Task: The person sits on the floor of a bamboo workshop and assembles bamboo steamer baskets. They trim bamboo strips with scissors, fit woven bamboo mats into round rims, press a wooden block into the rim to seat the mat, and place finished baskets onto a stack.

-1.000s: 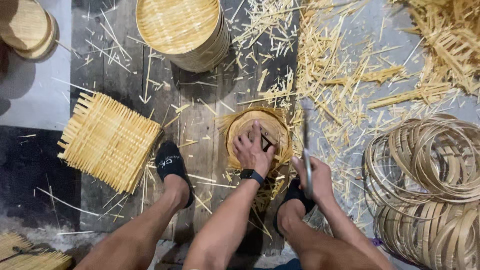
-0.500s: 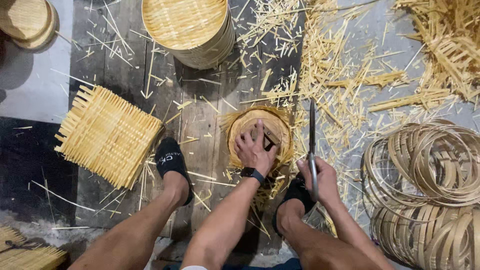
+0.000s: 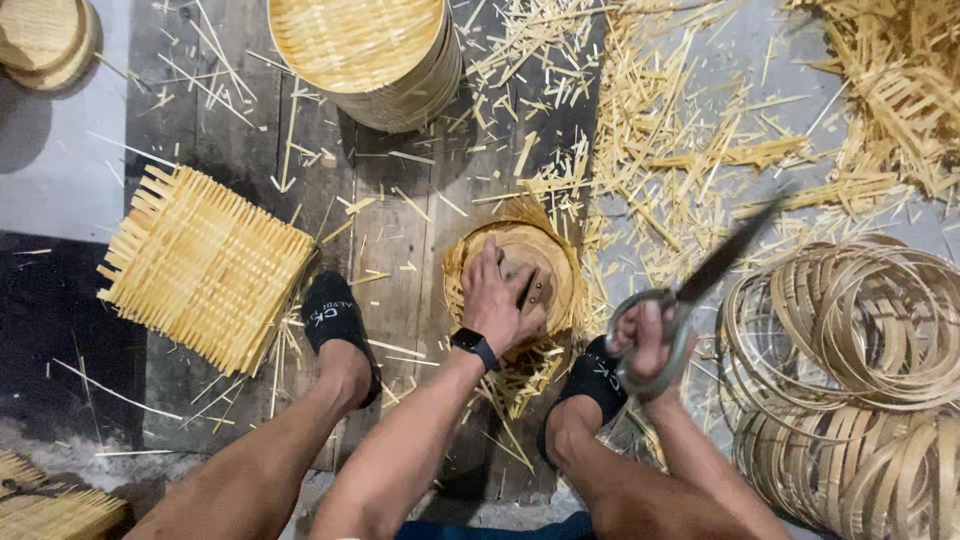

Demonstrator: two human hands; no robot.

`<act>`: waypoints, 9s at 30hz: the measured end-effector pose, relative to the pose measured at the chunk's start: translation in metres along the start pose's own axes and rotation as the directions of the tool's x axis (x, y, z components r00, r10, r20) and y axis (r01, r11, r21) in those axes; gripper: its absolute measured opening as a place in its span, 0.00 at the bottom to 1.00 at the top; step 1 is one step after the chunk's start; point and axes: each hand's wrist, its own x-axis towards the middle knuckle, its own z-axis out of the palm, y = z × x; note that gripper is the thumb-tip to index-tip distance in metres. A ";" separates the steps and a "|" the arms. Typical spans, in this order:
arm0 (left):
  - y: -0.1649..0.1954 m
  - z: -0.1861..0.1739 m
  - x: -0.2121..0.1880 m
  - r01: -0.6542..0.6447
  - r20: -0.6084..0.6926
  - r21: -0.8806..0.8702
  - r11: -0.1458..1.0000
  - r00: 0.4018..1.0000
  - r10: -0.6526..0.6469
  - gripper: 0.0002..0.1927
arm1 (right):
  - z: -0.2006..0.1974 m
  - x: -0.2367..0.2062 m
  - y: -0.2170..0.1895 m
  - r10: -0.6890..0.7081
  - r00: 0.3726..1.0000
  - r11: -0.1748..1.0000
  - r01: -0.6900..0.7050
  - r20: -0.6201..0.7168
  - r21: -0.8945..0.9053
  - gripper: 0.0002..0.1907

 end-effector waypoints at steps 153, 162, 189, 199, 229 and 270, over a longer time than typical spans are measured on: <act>0.003 -0.012 0.002 -0.256 0.314 0.103 0.961 0.925 0.213 0.56 | -0.024 0.113 0.090 0.262 0.854 -0.068 0.482 0.450 -0.874 0.31; 0.032 0.015 0.004 0.266 -0.051 0.026 0.964 0.963 -0.264 0.58 | -0.046 0.118 0.110 0.233 0.823 -0.175 0.559 0.518 -0.810 0.33; -0.001 -0.010 0.015 -0.323 0.360 0.049 0.945 0.888 0.285 0.52 | -0.065 0.134 0.106 0.063 0.818 0.091 0.566 0.572 -0.819 0.24; -0.005 -0.012 0.018 -0.472 0.441 0.060 0.879 0.803 0.401 0.55 | -0.053 0.129 0.106 0.373 0.873 0.181 0.261 0.312 -0.948 0.23; -0.056 0.092 0.086 0.495 0.020 -0.282 0.822 0.859 -0.511 0.15 | -0.011 0.082 0.145 0.364 0.928 0.783 -0.257 0.083 -0.566 0.16; -0.083 0.071 -0.056 0.688 0.572 -0.725 0.035 0.629 -0.527 0.11 | -0.008 0.011 0.117 0.529 0.844 0.802 -0.464 0.086 -0.376 0.23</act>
